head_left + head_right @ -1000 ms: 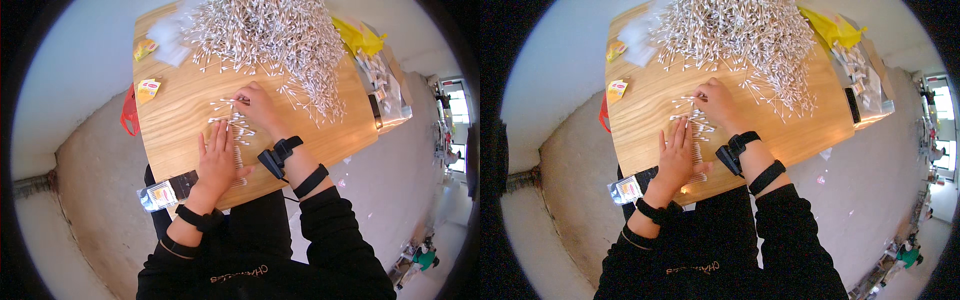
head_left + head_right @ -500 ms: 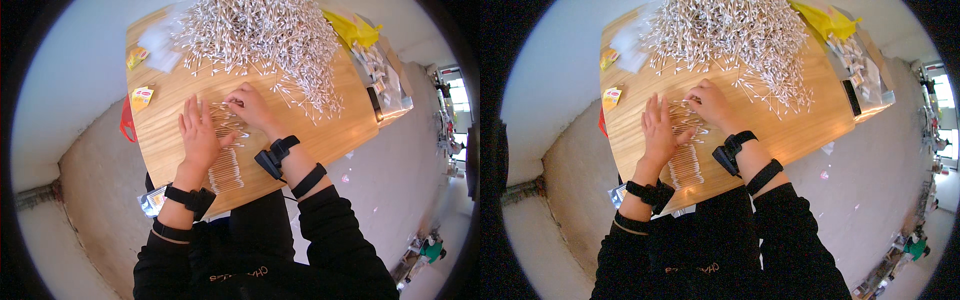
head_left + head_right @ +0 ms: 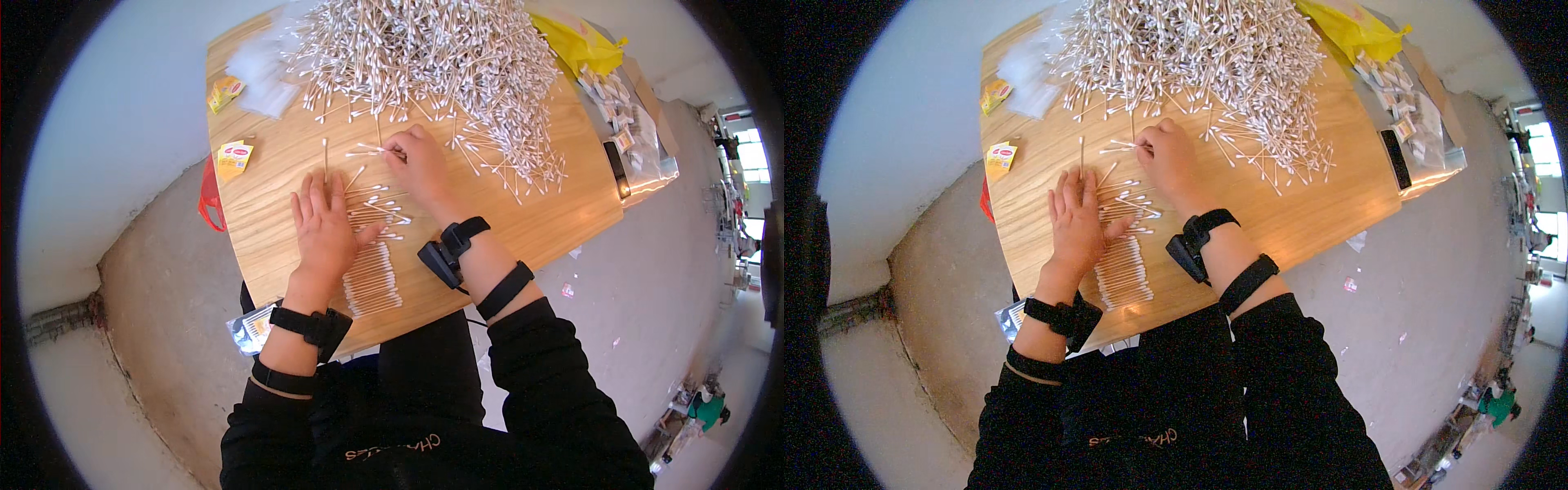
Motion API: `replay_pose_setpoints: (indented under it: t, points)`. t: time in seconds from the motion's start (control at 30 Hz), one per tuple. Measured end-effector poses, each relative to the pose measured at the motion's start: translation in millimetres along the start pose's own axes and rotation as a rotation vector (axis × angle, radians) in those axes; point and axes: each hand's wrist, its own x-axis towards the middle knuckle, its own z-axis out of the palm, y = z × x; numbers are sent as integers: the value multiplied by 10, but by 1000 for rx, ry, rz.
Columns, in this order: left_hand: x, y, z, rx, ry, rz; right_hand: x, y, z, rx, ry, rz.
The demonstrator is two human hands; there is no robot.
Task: Arranging and packaging cotton swabs into a small plastic case.
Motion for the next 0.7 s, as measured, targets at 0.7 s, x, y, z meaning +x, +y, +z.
replay_pose_setpoints:
  t: [0.7]
  points:
    - [-155,-26,44,-185,116,216,58,-138,127,46,-262,-59]
